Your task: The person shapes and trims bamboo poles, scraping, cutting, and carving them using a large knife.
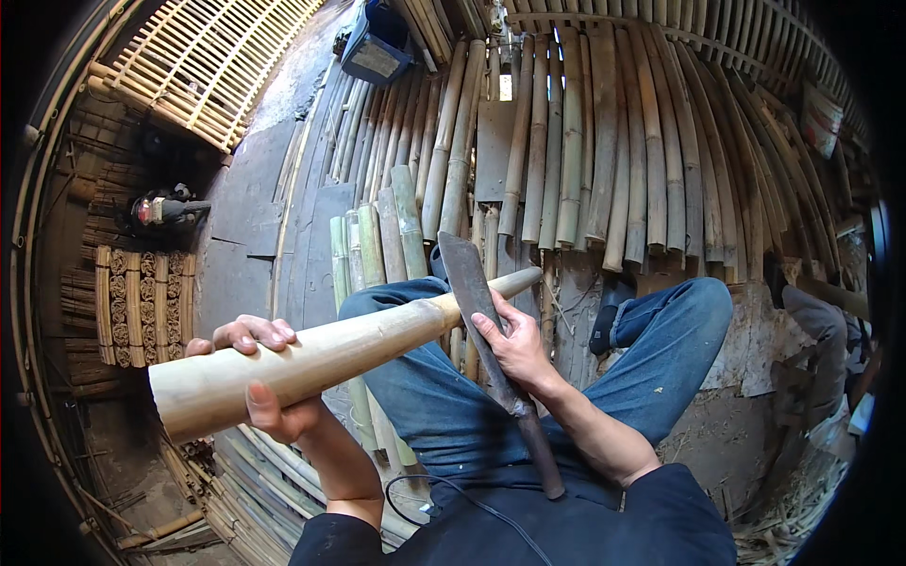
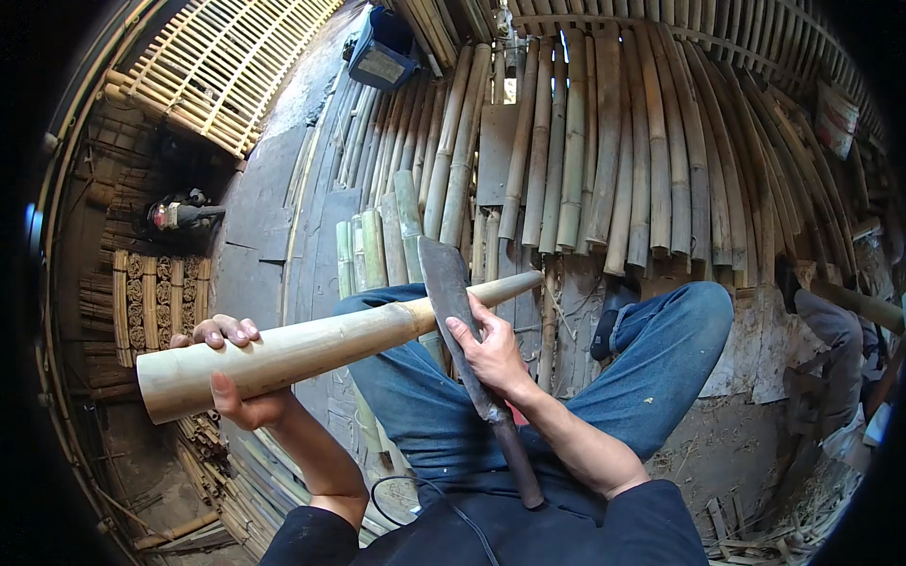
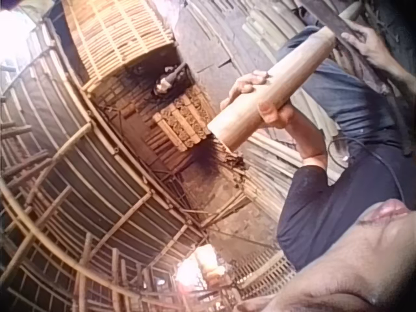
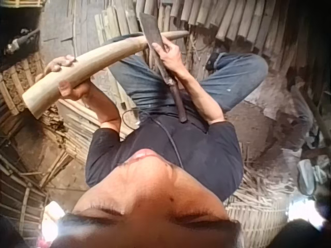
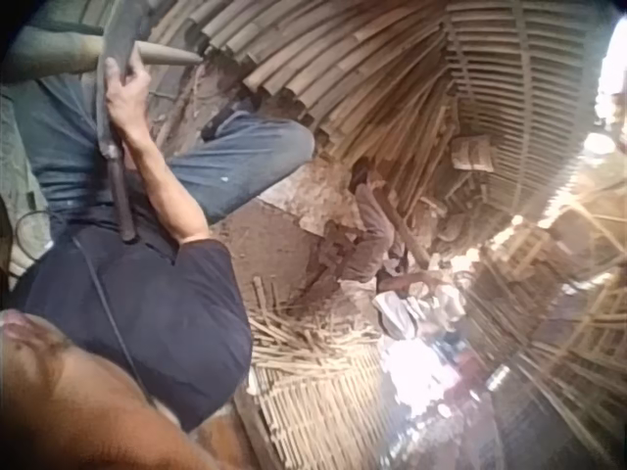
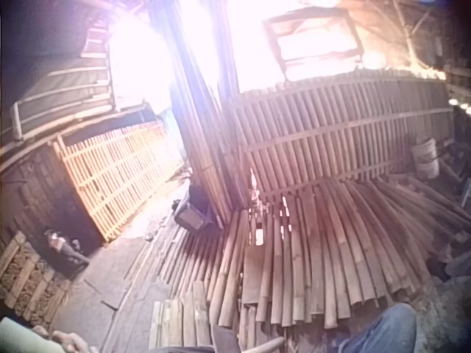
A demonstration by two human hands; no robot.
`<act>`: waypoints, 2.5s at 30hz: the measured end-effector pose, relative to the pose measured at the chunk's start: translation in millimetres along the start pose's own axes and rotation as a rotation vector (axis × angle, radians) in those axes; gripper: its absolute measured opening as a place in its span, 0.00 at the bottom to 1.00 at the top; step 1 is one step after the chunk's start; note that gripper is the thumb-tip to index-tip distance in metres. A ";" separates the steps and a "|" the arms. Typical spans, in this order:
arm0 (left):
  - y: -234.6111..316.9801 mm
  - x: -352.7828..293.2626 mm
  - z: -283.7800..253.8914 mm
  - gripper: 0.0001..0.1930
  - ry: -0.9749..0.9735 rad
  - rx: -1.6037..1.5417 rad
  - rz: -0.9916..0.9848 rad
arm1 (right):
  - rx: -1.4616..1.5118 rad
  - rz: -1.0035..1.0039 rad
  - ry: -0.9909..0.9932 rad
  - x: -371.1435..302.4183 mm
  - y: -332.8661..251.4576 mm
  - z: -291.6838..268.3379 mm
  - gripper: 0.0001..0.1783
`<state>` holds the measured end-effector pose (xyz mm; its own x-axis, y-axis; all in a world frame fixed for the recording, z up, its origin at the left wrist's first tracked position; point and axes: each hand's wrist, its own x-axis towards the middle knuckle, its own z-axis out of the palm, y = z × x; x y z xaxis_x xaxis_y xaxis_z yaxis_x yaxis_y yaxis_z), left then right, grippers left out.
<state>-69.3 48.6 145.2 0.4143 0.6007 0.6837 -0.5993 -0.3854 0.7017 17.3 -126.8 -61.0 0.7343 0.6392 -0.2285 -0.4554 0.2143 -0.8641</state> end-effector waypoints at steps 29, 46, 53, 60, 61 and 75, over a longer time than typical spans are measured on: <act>12.8 -3.4 15.4 0.35 -0.085 -0.005 0.046 | 0.148 0.034 -0.201 -28.9 -74.1 32.2 0.36; 14.6 -7.5 17.1 0.28 -0.059 -0.127 -0.065 | 0.069 0.188 0.006 -5.3 -16.2 15.5 0.39; 18.7 -7.6 18.2 0.29 -0.137 -0.146 -0.073 | 0.100 0.239 -0.013 -8.2 -16.0 4.3 0.37; 26.0 -9.1 10.0 0.29 -0.056 -0.117 -0.054 | 0.229 0.062 -0.325 -48.3 -89.7 53.1 0.36; 26.1 -10.0 9.3 0.30 -0.090 -0.124 -0.060 | 0.234 0.068 -0.286 -47.0 -94.0 53.1 0.36; 23.0 -4.2 0.7 0.28 0.094 0.038 -0.171 | -0.001 0.010 0.047 -3.6 3.9 4.8 0.37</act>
<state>-84.4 36.7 158.6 0.4406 0.7219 0.5336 -0.4984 -0.2977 0.8142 10.5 -124.7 -61.4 0.7525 0.6061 -0.2579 -0.4626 0.2075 -0.8620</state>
